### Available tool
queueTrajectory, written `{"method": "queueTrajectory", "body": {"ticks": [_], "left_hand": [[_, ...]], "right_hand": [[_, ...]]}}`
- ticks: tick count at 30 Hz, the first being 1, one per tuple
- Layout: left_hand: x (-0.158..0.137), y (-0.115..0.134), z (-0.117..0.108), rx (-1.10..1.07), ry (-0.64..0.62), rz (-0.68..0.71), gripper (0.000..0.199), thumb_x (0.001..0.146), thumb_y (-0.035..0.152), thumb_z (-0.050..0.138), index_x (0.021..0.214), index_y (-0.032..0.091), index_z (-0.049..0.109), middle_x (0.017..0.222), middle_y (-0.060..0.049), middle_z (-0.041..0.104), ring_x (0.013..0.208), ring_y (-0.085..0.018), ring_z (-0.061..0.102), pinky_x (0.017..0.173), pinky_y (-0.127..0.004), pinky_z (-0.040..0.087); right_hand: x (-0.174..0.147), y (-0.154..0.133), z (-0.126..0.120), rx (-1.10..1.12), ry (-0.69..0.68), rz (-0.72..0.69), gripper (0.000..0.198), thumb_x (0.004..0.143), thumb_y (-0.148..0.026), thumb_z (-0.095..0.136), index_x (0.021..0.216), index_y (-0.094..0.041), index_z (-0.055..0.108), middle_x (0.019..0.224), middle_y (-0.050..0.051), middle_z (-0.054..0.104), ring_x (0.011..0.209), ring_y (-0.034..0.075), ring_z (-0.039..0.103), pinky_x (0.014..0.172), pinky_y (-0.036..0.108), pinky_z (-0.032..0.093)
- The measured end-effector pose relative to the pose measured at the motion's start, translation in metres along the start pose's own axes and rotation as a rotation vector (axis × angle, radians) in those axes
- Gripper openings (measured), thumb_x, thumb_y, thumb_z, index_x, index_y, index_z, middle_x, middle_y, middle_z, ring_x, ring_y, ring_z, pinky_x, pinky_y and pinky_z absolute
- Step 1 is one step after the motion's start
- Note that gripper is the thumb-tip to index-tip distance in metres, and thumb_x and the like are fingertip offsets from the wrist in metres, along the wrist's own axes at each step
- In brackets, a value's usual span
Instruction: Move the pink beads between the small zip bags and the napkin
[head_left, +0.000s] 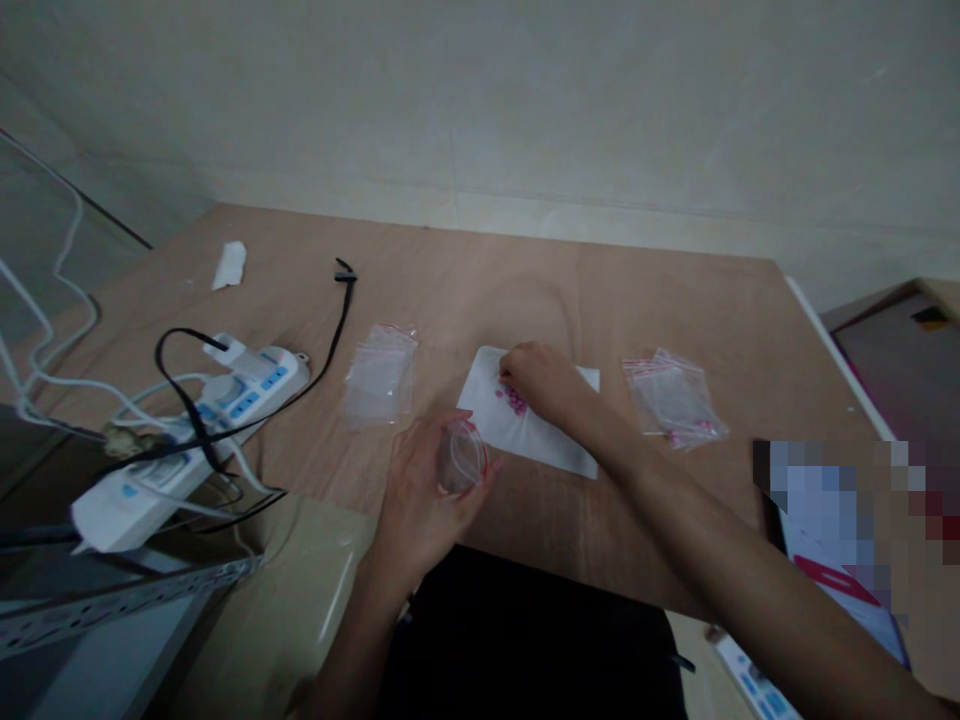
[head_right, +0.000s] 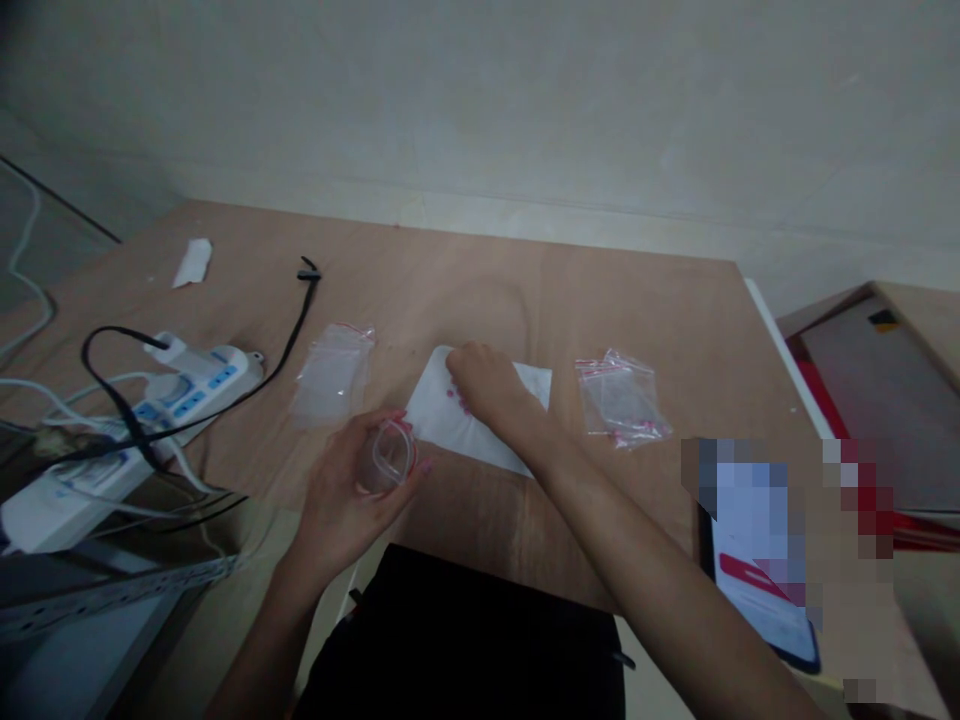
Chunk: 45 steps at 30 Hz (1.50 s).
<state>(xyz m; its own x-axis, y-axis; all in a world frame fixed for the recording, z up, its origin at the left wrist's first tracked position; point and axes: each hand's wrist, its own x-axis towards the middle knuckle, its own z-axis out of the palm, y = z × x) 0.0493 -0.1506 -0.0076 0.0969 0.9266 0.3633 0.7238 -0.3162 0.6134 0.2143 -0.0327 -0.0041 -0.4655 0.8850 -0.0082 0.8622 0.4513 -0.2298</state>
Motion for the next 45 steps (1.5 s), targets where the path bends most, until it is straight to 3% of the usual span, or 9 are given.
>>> {"method": "queueTrajectory", "body": {"ticks": [5,10,13,21,25,29,36,39,45], "left_hand": [[0.015,-0.001,0.009,-0.057,0.038,-0.066,0.038,0.077,0.038,0.070,0.105,0.021,0.050,0.095,-0.005,0.065,0.089,-0.023,0.064,0.081,-0.040,0.052],[0.025,0.009,0.017,-0.189,0.078,-0.088,0.043,0.072,0.038,0.071,0.102,0.021,0.045,0.092,-0.004,0.061,0.084,-0.021,0.062,0.075,-0.037,0.052],[0.024,0.018,0.024,-0.307,0.046,-0.074,0.044,0.069,0.030,0.069,0.104,0.023,0.042,0.095,-0.003,0.060,0.085,-0.020,0.061,0.073,-0.035,0.050],[0.021,0.032,0.037,-0.490,0.041,-0.062,0.058,0.058,0.025,0.074,0.102,0.025,0.036,0.085,0.003,0.049,0.071,-0.014,0.052,0.062,-0.027,0.044],[0.016,0.039,0.027,-0.637,-0.001,-0.041,0.058,0.062,0.027,0.076,0.109,0.024,0.042,0.095,-0.002,0.050,0.086,-0.017,0.052,0.075,-0.031,0.046],[0.017,0.042,0.014,-0.821,-0.042,-0.178,0.023,0.082,0.032,0.062,0.102,0.022,0.055,0.088,-0.002,0.059,0.081,-0.015,0.056,0.073,-0.029,0.047],[0.021,0.044,0.011,-0.645,0.023,-0.282,0.013,0.081,0.030,0.066,0.073,0.020,0.067,0.069,0.001,0.068,0.069,-0.014,0.061,0.067,-0.025,0.046],[0.020,0.044,0.011,-0.637,0.046,-0.273,0.015,0.083,0.030,0.064,0.073,0.019,0.067,0.068,0.000,0.067,0.068,-0.014,0.061,0.064,-0.025,0.046],[0.025,0.040,0.010,-0.706,-0.128,-0.198,0.010,0.077,0.030,0.071,0.080,0.020,0.071,0.078,-0.001,0.074,0.076,-0.016,0.066,0.074,-0.027,0.051]], "right_hand": [[-0.007,-0.008,-0.017,0.008,0.018,-0.017,0.019,0.086,-0.005,0.056,0.087,-0.009,0.074,0.092,0.017,0.073,0.081,0.023,0.067,0.069,0.030,0.045],[-0.051,-0.033,-0.059,0.389,0.253,-0.031,0.011,0.085,-0.018,0.066,0.091,-0.017,0.075,0.083,0.003,0.075,0.061,0.012,0.062,0.060,0.023,0.044],[-0.074,-0.046,-0.069,0.480,0.243,-0.075,0.011,0.082,-0.014,0.070,0.088,-0.020,0.076,0.081,0.000,0.076,0.059,0.011,0.062,0.057,0.022,0.044],[-0.101,-0.037,-0.066,0.462,0.143,-0.226,0.018,0.093,-0.025,0.057,0.089,-0.019,0.074,0.097,0.005,0.074,0.095,0.019,0.067,0.083,0.031,0.050],[-0.111,-0.020,-0.063,0.507,0.207,-0.095,0.014,0.088,-0.028,0.063,0.083,-0.019,0.072,0.110,0.008,0.068,0.088,0.017,0.066,0.076,0.030,0.053],[-0.115,-0.012,-0.059,0.764,0.163,0.033,0.011,0.088,-0.028,0.063,0.086,-0.019,0.070,0.084,0.003,0.072,0.072,0.015,0.067,0.062,0.026,0.052],[-0.121,-0.016,-0.052,1.053,0.399,0.249,0.026,0.075,-0.034,0.075,0.093,-0.021,0.062,0.070,0.000,0.074,0.068,0.018,0.071,0.060,0.028,0.051],[-0.124,-0.017,-0.052,1.065,0.457,0.275,0.035,0.072,-0.035,0.078,0.095,-0.022,0.056,0.066,-0.001,0.073,0.064,0.017,0.071,0.057,0.027,0.050],[-0.126,-0.018,-0.051,1.063,0.435,0.221,0.035,0.077,-0.030,0.075,0.105,-0.024,0.054,0.073,-0.002,0.073,0.072,0.016,0.072,0.065,0.027,0.053]]}}
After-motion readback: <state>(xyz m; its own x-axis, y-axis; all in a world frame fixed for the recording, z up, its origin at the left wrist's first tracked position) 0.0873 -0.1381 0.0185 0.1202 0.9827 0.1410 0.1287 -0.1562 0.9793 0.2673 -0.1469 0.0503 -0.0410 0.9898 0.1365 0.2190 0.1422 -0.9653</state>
